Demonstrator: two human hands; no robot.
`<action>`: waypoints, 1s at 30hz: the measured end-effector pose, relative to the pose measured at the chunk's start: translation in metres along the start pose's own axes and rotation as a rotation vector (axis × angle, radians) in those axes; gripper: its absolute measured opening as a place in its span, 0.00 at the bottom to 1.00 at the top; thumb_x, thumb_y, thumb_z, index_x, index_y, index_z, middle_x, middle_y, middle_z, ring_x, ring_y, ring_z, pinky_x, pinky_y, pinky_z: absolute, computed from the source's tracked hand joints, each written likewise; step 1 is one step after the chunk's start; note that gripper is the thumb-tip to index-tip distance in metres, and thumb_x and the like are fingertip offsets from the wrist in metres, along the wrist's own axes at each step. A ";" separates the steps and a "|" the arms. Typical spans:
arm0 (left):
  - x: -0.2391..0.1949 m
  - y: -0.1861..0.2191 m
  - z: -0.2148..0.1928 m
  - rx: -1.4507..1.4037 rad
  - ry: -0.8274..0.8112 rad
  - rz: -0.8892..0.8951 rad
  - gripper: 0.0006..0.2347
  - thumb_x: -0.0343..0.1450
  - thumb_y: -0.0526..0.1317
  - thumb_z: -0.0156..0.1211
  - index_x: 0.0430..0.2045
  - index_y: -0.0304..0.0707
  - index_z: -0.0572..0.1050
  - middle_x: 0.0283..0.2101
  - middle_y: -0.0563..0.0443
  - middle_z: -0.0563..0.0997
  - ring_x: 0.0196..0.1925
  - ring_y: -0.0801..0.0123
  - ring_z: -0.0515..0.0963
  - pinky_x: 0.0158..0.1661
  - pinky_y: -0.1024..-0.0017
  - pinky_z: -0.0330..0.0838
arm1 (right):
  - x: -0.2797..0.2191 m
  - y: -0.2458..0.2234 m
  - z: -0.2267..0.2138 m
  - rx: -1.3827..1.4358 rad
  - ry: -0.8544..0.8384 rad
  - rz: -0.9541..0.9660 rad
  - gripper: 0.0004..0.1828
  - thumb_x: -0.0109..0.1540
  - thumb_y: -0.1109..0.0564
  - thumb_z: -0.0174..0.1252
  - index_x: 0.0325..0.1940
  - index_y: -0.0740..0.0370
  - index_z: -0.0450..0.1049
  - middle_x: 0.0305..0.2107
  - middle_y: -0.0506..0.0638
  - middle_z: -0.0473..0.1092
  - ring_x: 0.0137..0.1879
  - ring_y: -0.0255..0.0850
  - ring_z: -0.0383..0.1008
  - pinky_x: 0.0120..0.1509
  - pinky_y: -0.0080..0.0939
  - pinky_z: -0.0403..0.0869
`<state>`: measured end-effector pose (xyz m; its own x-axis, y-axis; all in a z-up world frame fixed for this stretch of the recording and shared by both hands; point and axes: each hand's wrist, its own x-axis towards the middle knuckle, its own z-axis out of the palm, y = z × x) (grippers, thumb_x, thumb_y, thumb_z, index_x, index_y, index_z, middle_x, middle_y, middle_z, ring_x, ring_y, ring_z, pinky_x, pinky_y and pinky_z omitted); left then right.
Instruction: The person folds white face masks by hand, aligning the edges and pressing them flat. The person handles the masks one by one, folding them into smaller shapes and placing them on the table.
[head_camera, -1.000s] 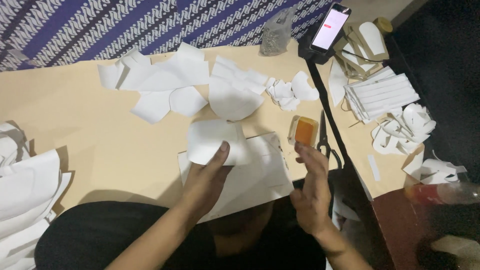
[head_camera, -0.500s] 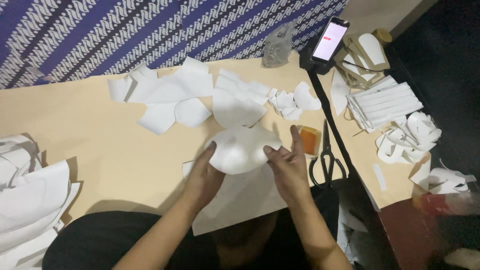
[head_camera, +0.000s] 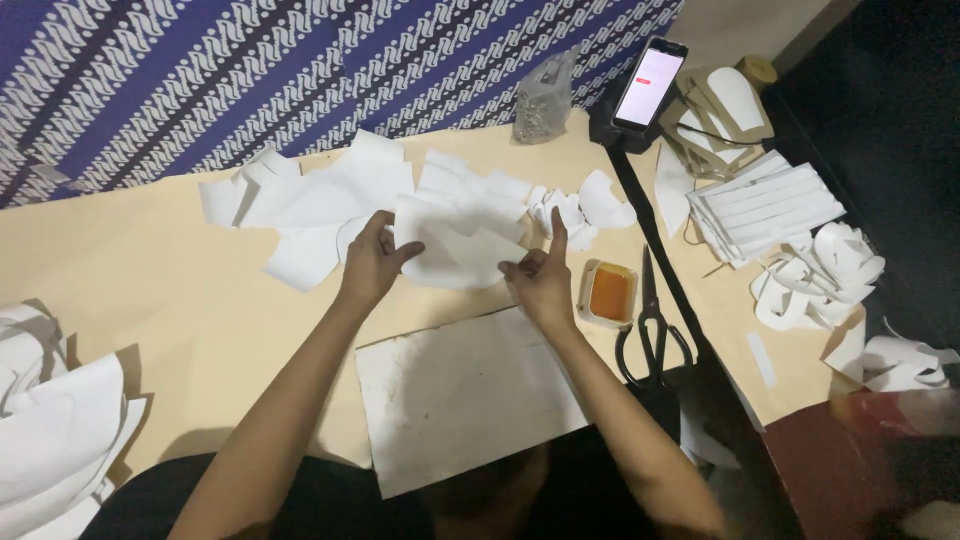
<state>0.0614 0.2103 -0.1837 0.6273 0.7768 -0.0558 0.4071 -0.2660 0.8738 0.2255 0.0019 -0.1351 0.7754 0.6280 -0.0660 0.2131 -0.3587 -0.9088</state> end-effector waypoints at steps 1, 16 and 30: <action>0.002 -0.002 0.005 -0.001 -0.005 0.000 0.19 0.70 0.42 0.70 0.51 0.35 0.70 0.28 0.48 0.75 0.30 0.62 0.82 0.34 0.65 0.80 | 0.002 -0.001 0.003 -0.001 0.003 0.004 0.58 0.60 0.63 0.66 0.83 0.51 0.33 0.37 0.59 0.75 0.40 0.49 0.82 0.50 0.46 0.79; -0.053 0.076 0.057 0.480 0.316 0.455 0.22 0.72 0.34 0.66 0.57 0.17 0.67 0.42 0.37 0.71 0.46 0.47 0.78 0.46 0.58 0.75 | -0.065 0.023 -0.095 -0.353 0.421 -0.310 0.47 0.63 0.50 0.64 0.79 0.67 0.49 0.49 0.69 0.72 0.52 0.65 0.75 0.53 0.58 0.78; -0.045 0.106 0.248 -0.056 -0.443 0.396 0.51 0.54 0.56 0.80 0.72 0.43 0.56 0.64 0.37 0.72 0.68 0.46 0.69 0.69 0.57 0.61 | -0.030 0.145 -0.162 1.178 -0.400 0.412 0.35 0.59 0.60 0.45 0.71 0.38 0.67 0.11 0.43 0.55 0.08 0.28 0.48 0.08 0.21 0.49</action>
<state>0.2412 0.0054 -0.2087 0.9464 0.3092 0.0934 0.0577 -0.4463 0.8930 0.3293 -0.1802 -0.1980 0.3864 0.8510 -0.3556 -0.7980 0.1152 -0.5915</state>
